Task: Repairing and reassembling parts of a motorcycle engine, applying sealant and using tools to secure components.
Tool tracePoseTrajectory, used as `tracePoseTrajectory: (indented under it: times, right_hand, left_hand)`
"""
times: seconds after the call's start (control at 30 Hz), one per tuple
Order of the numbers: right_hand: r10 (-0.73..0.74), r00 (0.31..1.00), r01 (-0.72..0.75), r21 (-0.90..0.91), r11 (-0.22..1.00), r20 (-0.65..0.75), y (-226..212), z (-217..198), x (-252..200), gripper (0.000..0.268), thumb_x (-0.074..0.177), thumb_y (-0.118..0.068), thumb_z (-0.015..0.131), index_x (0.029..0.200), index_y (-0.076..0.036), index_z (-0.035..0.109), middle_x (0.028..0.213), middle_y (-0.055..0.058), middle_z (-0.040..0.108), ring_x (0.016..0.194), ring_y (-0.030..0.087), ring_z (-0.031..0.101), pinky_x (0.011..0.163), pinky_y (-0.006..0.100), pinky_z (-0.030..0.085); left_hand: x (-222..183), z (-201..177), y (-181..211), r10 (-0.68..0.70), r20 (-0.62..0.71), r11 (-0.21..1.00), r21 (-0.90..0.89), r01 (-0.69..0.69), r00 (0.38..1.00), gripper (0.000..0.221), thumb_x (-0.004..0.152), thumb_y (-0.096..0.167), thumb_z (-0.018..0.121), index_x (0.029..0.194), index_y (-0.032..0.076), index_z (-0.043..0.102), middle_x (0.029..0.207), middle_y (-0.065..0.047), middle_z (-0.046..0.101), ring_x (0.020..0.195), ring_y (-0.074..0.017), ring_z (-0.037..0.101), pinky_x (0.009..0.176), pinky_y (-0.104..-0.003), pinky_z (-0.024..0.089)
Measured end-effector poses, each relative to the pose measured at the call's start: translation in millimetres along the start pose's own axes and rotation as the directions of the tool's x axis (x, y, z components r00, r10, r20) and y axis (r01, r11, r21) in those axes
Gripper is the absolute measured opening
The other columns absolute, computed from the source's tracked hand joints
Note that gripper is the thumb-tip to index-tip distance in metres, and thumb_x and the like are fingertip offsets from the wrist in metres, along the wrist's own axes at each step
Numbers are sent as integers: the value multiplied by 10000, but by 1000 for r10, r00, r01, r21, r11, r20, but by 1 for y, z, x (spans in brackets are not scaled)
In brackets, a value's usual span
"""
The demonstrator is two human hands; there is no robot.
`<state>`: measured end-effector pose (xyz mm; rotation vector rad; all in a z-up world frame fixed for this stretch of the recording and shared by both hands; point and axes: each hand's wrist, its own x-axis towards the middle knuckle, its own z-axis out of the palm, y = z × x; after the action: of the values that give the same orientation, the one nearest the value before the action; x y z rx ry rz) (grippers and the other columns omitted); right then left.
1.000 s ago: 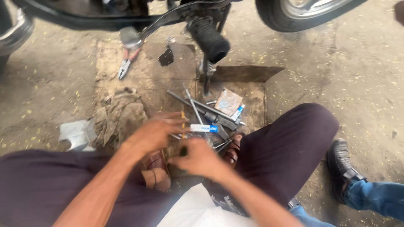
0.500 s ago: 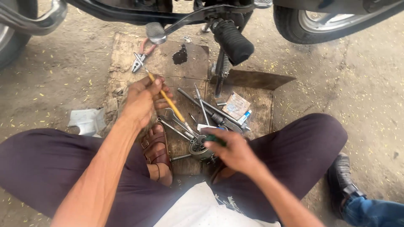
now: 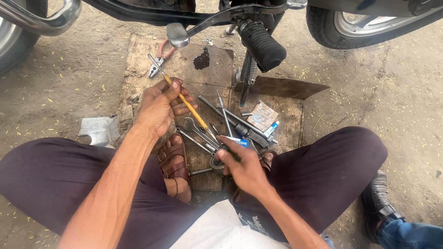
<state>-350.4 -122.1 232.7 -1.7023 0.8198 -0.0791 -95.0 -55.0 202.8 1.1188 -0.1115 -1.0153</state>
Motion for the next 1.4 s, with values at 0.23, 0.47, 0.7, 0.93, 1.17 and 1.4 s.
tracePoseTrajectory:
  times: [0.23, 0.47, 0.7, 0.93, 1.17, 1.4]
  right_hand:
    - [71, 996, -83, 234, 969, 60, 3, 2, -3, 482, 968, -270, 631, 1406, -68, 621, 887, 56, 751, 552, 70, 588, 489, 235, 474]
    - [-25, 997, 33, 107, 994, -74, 16, 8, -2, 490, 959, -265, 651, 1392, -39, 614, 870, 61, 763, 546, 58, 591, 504, 222, 516]
    - [144, 973, -224, 604, 765, 178, 17, 1, 9, 485, 999, -262, 593, 1411, -7, 565, 829, 60, 727, 488, 58, 517, 405, 196, 440]
    - [34, 855, -515, 838, 181, 518, 18, -4, 20, 478, 1063, -274, 482, 1444, 15, 505, 784, 82, 638, 440, 70, 447, 324, 200, 324]
    - [269, 920, -353, 304, 885, 286, 33, -39, 71, 455, 999, -187, 554, 1436, -63, 538, 767, 68, 666, 508, 110, 520, 423, 251, 417]
    - [155, 986, -127, -330, 935, 61, 229, -63, 116, 396, 874, -80, 720, 1266, -47, 682, 1029, 118, 755, 903, 205, 699, 801, 366, 565]
  left_hand:
    - [-1, 3, -2, 33, 69, 999, 0, -33, 997, 203, 1031, 182, 575, 1115, -3, 592, 910, -100, 628, 843, -242, 695, 762, -464, 684]
    - [-5, 8, -1, -9, 36, 1000, 5, 9, 999, 171, 1037, 162, 557, 1092, 3, 592, 928, -96, 627, 868, -233, 703, 788, -454, 654]
    - [-2, 6, -14, -106, 220, 990, -69, 123, 970, 197, 1011, 145, 543, 1137, 11, 614, 985, -124, 662, 923, -247, 711, 838, -485, 618]
    - [4, 5, -15, -81, 456, 980, -124, 154, 886, 176, 1038, 118, 539, 1150, -4, 598, 1031, -144, 660, 997, -272, 711, 911, -512, 586]
    - [25, 15, -30, -255, 317, 966, 127, 226, 913, 201, 971, 137, 614, 1144, 35, 637, 1143, -151, 698, 1057, -268, 734, 905, -462, 597]
    - [55, -6, -171, -458, 165, -327, 883, -338, 874, 273, 765, 94, 850, 1024, 67, 768, 1077, -181, 696, 1016, -342, 690, 886, -417, 579]
